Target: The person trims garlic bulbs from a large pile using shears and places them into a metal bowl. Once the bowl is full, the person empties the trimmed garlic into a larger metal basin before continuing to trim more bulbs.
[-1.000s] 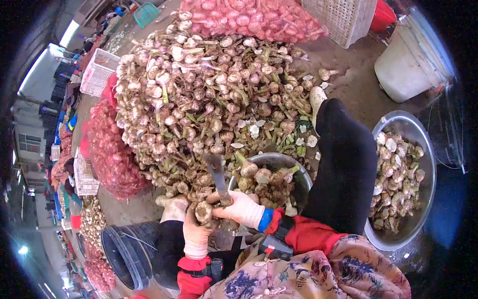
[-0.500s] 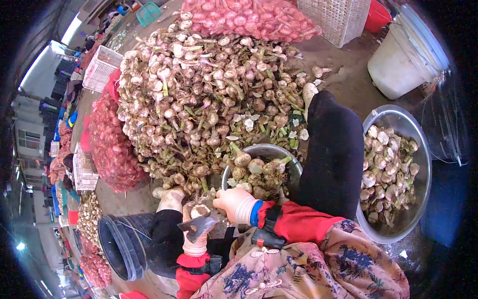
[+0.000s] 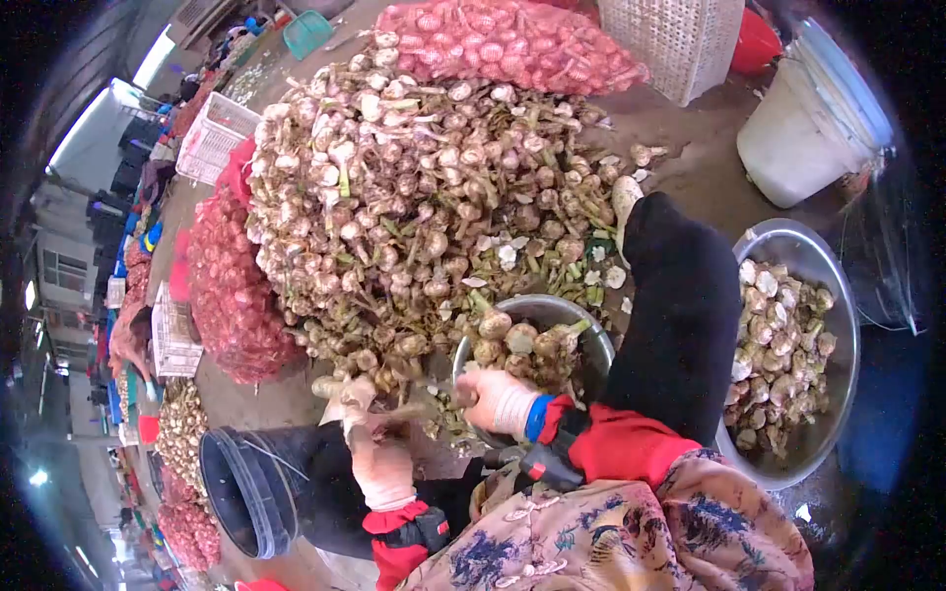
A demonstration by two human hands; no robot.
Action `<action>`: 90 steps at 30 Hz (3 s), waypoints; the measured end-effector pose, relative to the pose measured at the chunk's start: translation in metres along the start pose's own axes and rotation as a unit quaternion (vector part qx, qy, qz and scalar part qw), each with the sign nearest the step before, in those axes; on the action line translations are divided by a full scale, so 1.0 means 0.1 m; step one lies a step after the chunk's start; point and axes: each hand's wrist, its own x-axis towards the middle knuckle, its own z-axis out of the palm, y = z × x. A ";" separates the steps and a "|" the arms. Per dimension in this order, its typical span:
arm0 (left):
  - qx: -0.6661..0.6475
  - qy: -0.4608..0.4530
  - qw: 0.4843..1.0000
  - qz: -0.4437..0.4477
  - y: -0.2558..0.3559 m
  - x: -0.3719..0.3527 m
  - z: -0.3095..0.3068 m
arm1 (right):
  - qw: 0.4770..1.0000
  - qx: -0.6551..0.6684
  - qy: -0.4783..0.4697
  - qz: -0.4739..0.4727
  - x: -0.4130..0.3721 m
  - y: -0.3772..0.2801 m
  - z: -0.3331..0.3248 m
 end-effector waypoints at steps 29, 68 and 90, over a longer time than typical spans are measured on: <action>0.895 -0.204 0.394 0.045 -1.92 2.30 0.07 | 0.898 0.375 0.157 0.169 0.43 0.01 -0.49; -0.146 -0.112 0.954 -0.234 -0.42 0.04 -0.37 | 0.933 -0.299 -0.081 -0.184 0.07 0.02 0.08; -0.198 0.019 0.978 -0.067 -0.23 -0.24 0.29 | 0.953 -0.129 0.077 -0.263 0.10 -0.11 0.00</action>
